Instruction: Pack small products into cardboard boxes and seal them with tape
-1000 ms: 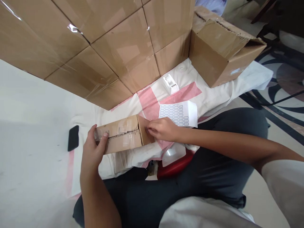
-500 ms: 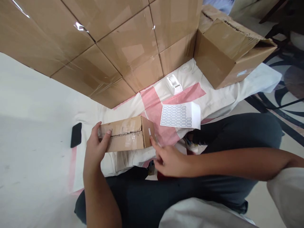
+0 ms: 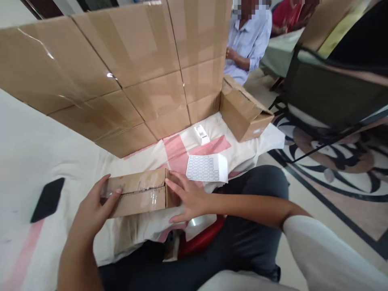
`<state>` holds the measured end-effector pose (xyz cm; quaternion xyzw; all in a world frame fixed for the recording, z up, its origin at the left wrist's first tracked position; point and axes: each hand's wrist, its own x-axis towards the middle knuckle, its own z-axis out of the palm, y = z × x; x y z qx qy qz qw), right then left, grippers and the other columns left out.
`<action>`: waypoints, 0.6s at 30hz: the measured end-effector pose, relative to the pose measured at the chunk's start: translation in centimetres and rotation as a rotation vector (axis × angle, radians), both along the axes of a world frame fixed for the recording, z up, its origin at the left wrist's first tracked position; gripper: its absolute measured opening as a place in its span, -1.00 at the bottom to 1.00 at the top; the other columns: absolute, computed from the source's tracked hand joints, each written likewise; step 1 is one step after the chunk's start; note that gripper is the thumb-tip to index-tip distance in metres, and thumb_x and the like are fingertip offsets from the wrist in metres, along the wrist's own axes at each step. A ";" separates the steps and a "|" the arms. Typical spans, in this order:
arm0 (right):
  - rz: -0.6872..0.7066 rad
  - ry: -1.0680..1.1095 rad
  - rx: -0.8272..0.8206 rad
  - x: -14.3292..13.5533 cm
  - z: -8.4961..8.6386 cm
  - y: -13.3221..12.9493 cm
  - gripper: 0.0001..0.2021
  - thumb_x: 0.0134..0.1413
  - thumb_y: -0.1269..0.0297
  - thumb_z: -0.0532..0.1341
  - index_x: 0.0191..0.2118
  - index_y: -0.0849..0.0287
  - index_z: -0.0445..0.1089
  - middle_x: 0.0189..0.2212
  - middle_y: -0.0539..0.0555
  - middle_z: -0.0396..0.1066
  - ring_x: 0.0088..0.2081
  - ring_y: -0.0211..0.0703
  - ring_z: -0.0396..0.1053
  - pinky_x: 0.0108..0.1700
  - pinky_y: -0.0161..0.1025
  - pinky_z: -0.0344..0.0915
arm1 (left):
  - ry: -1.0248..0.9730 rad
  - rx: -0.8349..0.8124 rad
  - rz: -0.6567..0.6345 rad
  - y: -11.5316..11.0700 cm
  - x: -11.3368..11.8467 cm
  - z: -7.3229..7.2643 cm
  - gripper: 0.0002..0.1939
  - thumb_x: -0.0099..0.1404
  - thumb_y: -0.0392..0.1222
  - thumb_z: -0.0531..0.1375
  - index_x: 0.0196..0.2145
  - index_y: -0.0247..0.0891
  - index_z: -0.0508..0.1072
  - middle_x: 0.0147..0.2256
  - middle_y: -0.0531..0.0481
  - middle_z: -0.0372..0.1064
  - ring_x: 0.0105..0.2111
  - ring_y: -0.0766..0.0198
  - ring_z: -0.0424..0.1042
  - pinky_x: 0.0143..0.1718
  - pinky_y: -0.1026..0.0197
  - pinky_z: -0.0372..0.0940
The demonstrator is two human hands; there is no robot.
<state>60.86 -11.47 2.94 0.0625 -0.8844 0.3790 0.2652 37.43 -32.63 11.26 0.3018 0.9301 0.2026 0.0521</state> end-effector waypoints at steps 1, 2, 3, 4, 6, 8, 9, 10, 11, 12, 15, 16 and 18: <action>-0.016 -0.031 -0.010 -0.4 0.1 0.0 0.30 -0.14 -0.21 0.41 0.49 0.05 -0.45 0.42 0.41 -0.35 0.44 0.32 -0.30 0.35 0.28 -0.02 | 0.000 0.019 -0.012 0.1 0.0 0.0 -0.22 0.22 0.40 0.08 0.27 -0.05 0.25 0.06 -0.09 0.42 -0.22 -0.05 0.47 -0.04 -0.18 0.38; -0.035 -0.059 -0.026 -0.9 0.3 0.1 0.34 -0.17 -0.20 0.44 0.48 0.05 -0.50 0.42 0.41 -0.37 0.44 0.33 -0.33 0.36 0.29 -0.08 | -0.005 0.034 -0.027 0.1 0.1 0.0 -0.22 0.23 0.39 0.07 0.28 -0.06 0.25 0.09 -0.08 0.40 -0.19 -0.05 0.47 -0.01 -0.17 0.38; -0.047 -0.076 -0.046 -1.4 0.5 0.1 0.38 -0.21 -0.19 0.46 0.48 0.06 -0.52 0.42 0.42 -0.34 0.44 0.33 -0.33 0.37 0.30 -0.11 | -0.015 0.043 -0.041 0.1 0.1 0.0 -0.21 0.23 0.38 0.08 0.28 -0.09 0.25 0.12 -0.09 0.39 -0.15 -0.06 0.47 0.02 -0.17 0.36; -0.042 -0.083 -0.069 -1.8 0.7 0.1 0.40 -0.25 -0.17 0.48 0.48 0.07 -0.53 0.41 0.42 -0.29 0.44 0.32 -0.30 0.38 0.28 -0.12 | -0.026 0.049 -0.054 0.2 0.2 0.1 -0.21 0.23 0.36 0.09 0.29 -0.13 0.25 0.16 -0.12 0.36 -0.09 -0.09 0.46 0.06 -0.18 0.34; 0.020 -0.069 -0.113 -2.4 1.1 0.0 0.38 -0.28 -0.12 0.50 0.48 0.07 -0.43 0.36 0.38 -0.14 0.41 0.25 -0.15 0.38 0.17 -0.04 | -0.053 0.075 -0.075 0.1 0.4 0.1 -0.19 0.24 0.33 0.11 0.30 -0.20 0.24 0.22 -0.19 0.31 0.03 -0.16 0.42 0.15 -0.21 0.27; 0.046 -0.054 -0.154 -2.1 1.4 -0.2 0.23 -0.28 -0.08 0.51 0.45 0.03 -0.17 0.31 0.32 -0.04 0.36 0.18 0.00 0.34 0.06 0.10 | -0.079 0.210 -0.055 0.0 0.4 -0.3 -0.18 0.31 0.32 0.05 0.35 -0.24 0.15 0.28 -0.25 0.22 0.14 -0.17 0.36 0.19 -0.21 0.23; 0.017 -0.052 -0.173 -1.5 1.5 -0.4 0.14 -0.29 -0.06 0.51 0.40 0.01 -0.03 0.29 0.29 -0.01 0.34 0.16 0.05 0.32 0.03 0.14 | -0.101 0.321 -0.019 -0.1 0.3 -0.5 -0.20 0.36 0.32 -0.02 0.38 -0.22 0.09 0.32 -0.26 0.17 0.16 -0.14 0.35 0.17 -0.17 0.26; -0.034 -0.045 -0.190 -0.6 1.6 -0.6 0.06 -0.32 -0.04 0.52 0.34 0.00 0.08 0.27 0.27 0.03 0.32 0.17 0.09 0.31 0.03 0.16 | -0.129 0.443 0.026 -0.2 0.1 -0.9 -0.21 0.40 0.32 -0.10 0.40 -0.20 0.02 0.34 -0.27 0.11 0.16 -0.09 0.36 0.12 -0.12 0.32; -0.101 -0.033 -0.206 0.7 1.7 -0.8 0.01 -0.35 -0.02 0.53 0.29 0.00 0.15 0.26 0.26 0.06 0.31 0.20 0.12 0.29 0.05 0.18 | -0.159 0.561 0.079 -0.2 -0.2 -1.3 -0.23 0.42 0.32 -0.15 0.41 -0.17 -0.03 0.36 -0.28 0.08 0.12 -0.03 0.41 0.02 -0.06 0.38; -0.175 -0.014 -0.223 2.2 1.8 -0.9 -0.02 -0.36 0.01 0.54 0.26 0.00 0.19 0.24 0.27 0.09 0.29 0.22 0.14 0.28 0.07 0.20 | -0.193 0.656 0.127 -0.3 -0.5 -1.8 -0.24 0.43 0.32 -0.17 0.41 -0.15 -0.05 0.36 -0.30 0.06 0.06 0.02 0.46 -0.09 0.02 0.42; -0.394 0.070 -0.244 8.1 2.8 -0.4 -0.11 -0.30 0.05 0.52 0.22 0.03 0.23 0.18 0.27 0.19 0.23 0.24 0.21 0.11 0.07 0.38 | -0.252 0.790 0.225 -0.7 -1.8 -3.7 -0.29 0.42 0.29 -0.12 0.35 -0.17 0.04 0.29 -0.32 0.18 -0.13 0.15 0.53 -0.33 0.19 0.38; -0.477 0.103 -0.236 10.2 3.5 0.0 -0.16 -0.25 0.07 0.50 0.21 0.04 0.24 0.17 0.27 0.20 0.22 0.24 0.22 0.04 0.04 0.43 | -0.260 0.797 0.248 -0.8 -2.1 -4.4 -0.32 0.43 0.26 -0.12 0.33 -0.17 0.07 0.26 -0.30 0.23 -0.17 0.17 0.53 -0.35 0.21 0.36; -0.690 0.178 -0.181 14.6 5.0 1.1 -0.20 -0.19 0.09 0.48 0.21 0.07 0.24 0.17 0.28 0.20 0.20 0.22 0.25 -0.05 -0.02 0.48 | -0.265 0.767 0.271 -1.0 -2.6 -5.8 -0.36 0.43 0.23 -0.11 0.31 -0.16 0.11 0.21 -0.27 0.29 -0.19 0.18 0.54 -0.35 0.19 0.37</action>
